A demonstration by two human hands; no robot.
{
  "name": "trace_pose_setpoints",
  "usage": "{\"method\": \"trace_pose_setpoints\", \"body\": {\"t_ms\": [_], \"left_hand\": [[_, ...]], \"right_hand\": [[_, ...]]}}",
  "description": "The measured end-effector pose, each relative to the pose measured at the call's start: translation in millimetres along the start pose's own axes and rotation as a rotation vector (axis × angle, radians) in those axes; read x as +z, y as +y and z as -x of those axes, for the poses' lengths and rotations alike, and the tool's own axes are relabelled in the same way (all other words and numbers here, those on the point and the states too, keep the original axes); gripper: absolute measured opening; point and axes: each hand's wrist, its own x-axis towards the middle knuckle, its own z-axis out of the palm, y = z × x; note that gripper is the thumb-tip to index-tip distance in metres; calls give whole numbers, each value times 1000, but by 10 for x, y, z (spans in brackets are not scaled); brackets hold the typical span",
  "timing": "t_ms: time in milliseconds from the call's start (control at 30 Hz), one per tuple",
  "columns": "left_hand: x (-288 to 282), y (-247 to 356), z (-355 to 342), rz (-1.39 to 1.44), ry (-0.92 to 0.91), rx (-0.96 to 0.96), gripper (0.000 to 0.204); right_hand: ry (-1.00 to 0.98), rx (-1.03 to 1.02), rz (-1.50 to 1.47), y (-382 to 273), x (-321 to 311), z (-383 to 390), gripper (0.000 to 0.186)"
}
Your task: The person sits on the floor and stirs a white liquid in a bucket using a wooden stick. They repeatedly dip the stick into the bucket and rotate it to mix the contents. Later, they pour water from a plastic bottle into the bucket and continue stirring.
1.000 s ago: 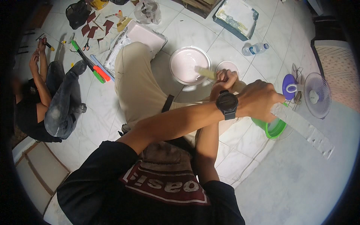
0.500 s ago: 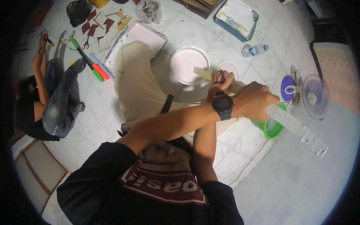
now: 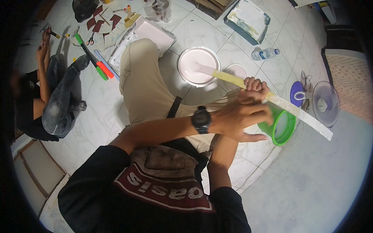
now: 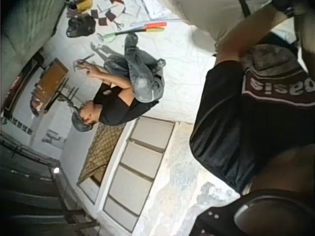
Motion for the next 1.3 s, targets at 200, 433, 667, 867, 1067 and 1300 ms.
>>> {"method": "trace_pose_setpoints", "body": {"t_ms": [200,433,667,867,1067,1300], "left_hand": [[-604,-220,701,85,-458,-332,30],[-785,-595,1280,-41,-500,-639,35],[-826,-813,1504,-172,-457,-738,44],[-838,-862,1543,-192,-513,-823,46],[-814,-953,1671,-243,-553,-833,47],[-846,-932,1645,-227,-566,-890,47]], "right_hand": [[-50,-108,120,-462,177,-85,41],[-206,-166,128,-939,535,-23,39],[-383,-199,164,-1274,1126,187,41],[-437,-227,304,-1322,1397,407,39],[-511,-112,470,-572,1127,382,30],[-620,-49,477,378,813,397,33]]}}
